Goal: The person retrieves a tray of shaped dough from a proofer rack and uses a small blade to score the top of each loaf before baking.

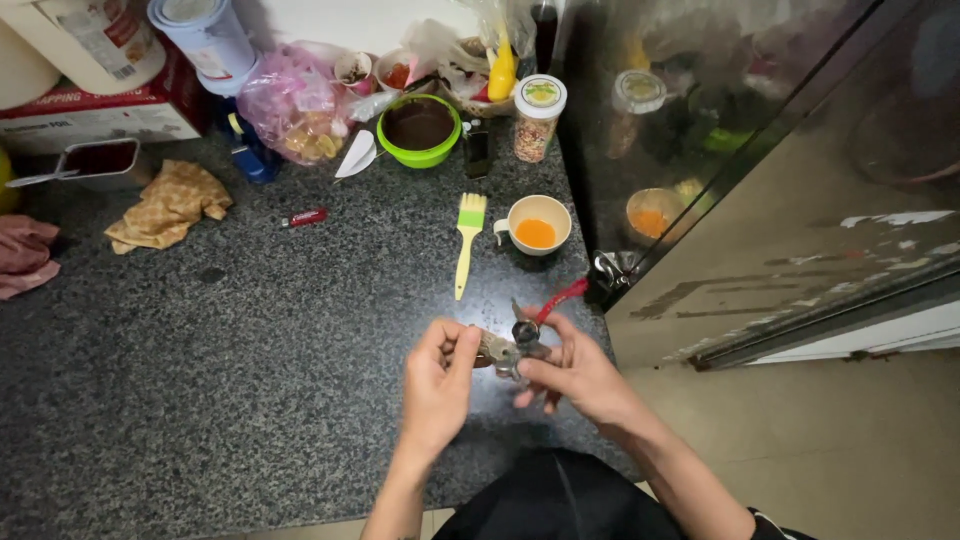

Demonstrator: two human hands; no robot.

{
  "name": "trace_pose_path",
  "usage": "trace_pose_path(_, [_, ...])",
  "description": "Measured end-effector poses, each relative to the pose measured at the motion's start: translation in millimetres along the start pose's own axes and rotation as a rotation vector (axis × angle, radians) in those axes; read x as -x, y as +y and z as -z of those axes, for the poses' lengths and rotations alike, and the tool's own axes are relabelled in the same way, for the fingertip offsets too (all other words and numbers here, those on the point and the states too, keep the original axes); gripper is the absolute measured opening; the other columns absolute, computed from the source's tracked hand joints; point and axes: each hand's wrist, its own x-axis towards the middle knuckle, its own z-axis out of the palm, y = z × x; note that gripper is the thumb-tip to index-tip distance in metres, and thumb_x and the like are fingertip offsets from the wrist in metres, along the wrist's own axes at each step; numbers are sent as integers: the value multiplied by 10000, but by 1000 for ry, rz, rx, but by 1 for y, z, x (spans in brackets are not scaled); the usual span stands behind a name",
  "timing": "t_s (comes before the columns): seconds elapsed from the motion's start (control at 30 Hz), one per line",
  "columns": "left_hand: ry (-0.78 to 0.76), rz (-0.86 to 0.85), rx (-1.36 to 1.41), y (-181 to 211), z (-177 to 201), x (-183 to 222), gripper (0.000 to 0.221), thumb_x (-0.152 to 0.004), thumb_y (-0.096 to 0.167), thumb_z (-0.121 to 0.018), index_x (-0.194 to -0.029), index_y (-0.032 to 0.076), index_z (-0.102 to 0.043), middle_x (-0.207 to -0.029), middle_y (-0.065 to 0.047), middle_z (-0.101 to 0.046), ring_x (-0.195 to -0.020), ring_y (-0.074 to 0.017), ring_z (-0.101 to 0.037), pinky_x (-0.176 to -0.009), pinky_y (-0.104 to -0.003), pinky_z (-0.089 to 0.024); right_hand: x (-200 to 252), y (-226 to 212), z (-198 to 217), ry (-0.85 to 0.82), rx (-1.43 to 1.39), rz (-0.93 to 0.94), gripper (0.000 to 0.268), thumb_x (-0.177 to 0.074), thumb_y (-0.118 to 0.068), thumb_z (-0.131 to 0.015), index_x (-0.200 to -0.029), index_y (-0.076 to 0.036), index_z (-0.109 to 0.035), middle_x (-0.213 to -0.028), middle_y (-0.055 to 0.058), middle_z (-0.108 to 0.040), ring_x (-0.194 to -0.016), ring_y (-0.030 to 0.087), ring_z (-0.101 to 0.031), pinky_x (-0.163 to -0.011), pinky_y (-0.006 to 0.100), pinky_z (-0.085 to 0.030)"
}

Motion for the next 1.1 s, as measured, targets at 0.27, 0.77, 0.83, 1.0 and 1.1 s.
trace_pose_path(0.27, [46,146,178,-32,-9,12,262,-1127,280,-654,-986,62,-682,-930,-98,-813,-873,-180,-814,-902,-381,-756,-1,10,-7,316,101,40,878,-934,-65,-836,-1693,-159,-407,-1138,209,-922,-877,289,-885,-528,348,-651])
trace_pose_path(0.77, [85,649,528,-78,-30,43,239,-1152,275,-656,-1055,57,-678,-980,-185,-823,-877,-314,-834,-837,-427,-702,20,3,-15,414,518,155,215,-999,-190,-803,-1200,-117,-826,-786,53,-909,-758,137,-869,-779,304,-638])
trace_pose_path(0.83, [55,700,411,-67,-27,45,271,-1159,280,-639,-1073,31,-699,-970,-216,-840,-856,-331,-850,-820,-413,-718,20,3,-12,390,451,105,124,-1008,-179,-809,-1073,-79,-842,-825,113,-937,-773,171,-893,-749,324,-661])
trace_pose_path(1.0, [46,-238,-384,-24,-25,51,414,-1062,304,-726,-1394,58,-730,-1367,-143,-743,-1332,-314,-667,-1173,-442,-495,20,1,-5,423,665,107,69,-984,-193,-834,-1000,-133,-863,-945,-7,-929,-834,94,-832,-784,270,-620])
trace_pose_path(1.1, [-192,-382,-472,-26,-33,44,446,-1069,276,-678,-1453,50,-701,-1449,-155,-757,-1465,-392,-612,-1303,-606,-321,17,1,-3,389,550,141,106,-982,-176,-832,-1015,-81,-863,-848,61,-923,-786,117,-839,-756,292,-636])
